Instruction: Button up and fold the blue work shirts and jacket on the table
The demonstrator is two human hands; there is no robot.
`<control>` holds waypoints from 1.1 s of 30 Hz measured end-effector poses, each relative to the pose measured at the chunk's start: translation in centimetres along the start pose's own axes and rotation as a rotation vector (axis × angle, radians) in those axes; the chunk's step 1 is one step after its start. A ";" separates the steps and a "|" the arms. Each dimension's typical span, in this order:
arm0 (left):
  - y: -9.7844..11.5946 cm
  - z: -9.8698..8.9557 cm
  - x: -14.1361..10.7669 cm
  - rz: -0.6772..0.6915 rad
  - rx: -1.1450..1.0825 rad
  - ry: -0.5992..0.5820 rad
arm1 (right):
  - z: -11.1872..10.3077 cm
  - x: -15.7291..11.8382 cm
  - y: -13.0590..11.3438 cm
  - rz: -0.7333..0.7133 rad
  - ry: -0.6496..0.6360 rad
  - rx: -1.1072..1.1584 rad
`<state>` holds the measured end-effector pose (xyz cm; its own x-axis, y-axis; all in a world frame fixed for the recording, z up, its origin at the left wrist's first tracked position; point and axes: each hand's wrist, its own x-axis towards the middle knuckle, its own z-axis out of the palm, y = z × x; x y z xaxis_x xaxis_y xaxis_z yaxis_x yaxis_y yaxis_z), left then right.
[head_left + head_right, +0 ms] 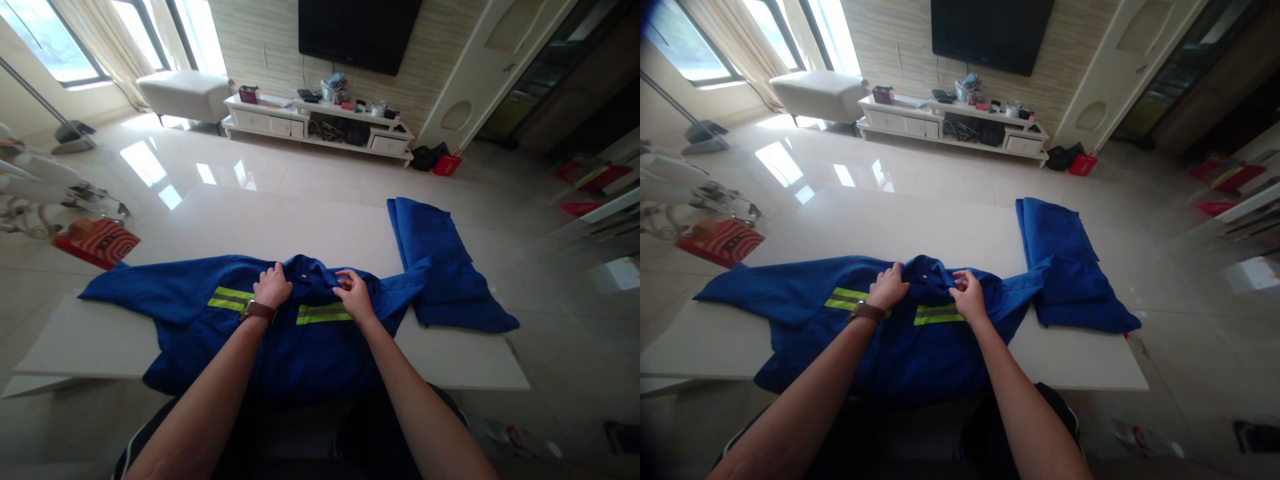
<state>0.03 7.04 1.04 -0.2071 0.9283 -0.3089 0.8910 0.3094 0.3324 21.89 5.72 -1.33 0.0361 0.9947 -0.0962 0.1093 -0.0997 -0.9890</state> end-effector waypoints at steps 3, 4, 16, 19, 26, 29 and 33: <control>-0.8 0.0 0.6 0.015 -0.006 0.020 | 0.2 -0.1 -1.0 -0.062 -0.071 0.138; -1.0 -0.1 0.8 0.017 -0.014 0.031 | 0.2 -0.2 -1.3 -0.075 -0.088 0.176; -2.4 -0.9 3.2 -0.066 -0.526 0.230 | -1.9 1.0 -1.0 0.270 0.180 0.601; -2.8 -1.0 3.3 -0.068 -0.633 0.264 | -2.2 1.2 -1.3 0.393 0.167 0.692; -2.4 -2.2 2.8 0.005 -0.776 0.260 | -2.4 1.1 -1.1 0.387 0.027 0.491; -2.1 -2.3 2.6 0.030 -0.812 0.280 | -1.9 0.7 -0.8 0.368 -0.114 0.279; -2.1 -2.0 2.5 0.074 -0.792 0.287 | -1.1 0.5 -0.3 0.236 -0.183 -0.003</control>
<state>-3.13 9.15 1.38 -0.3494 0.9351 -0.0595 0.3820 0.2002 0.9022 22.96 6.23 -0.94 -0.1191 0.9319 -0.3427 0.1225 -0.3288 -0.9364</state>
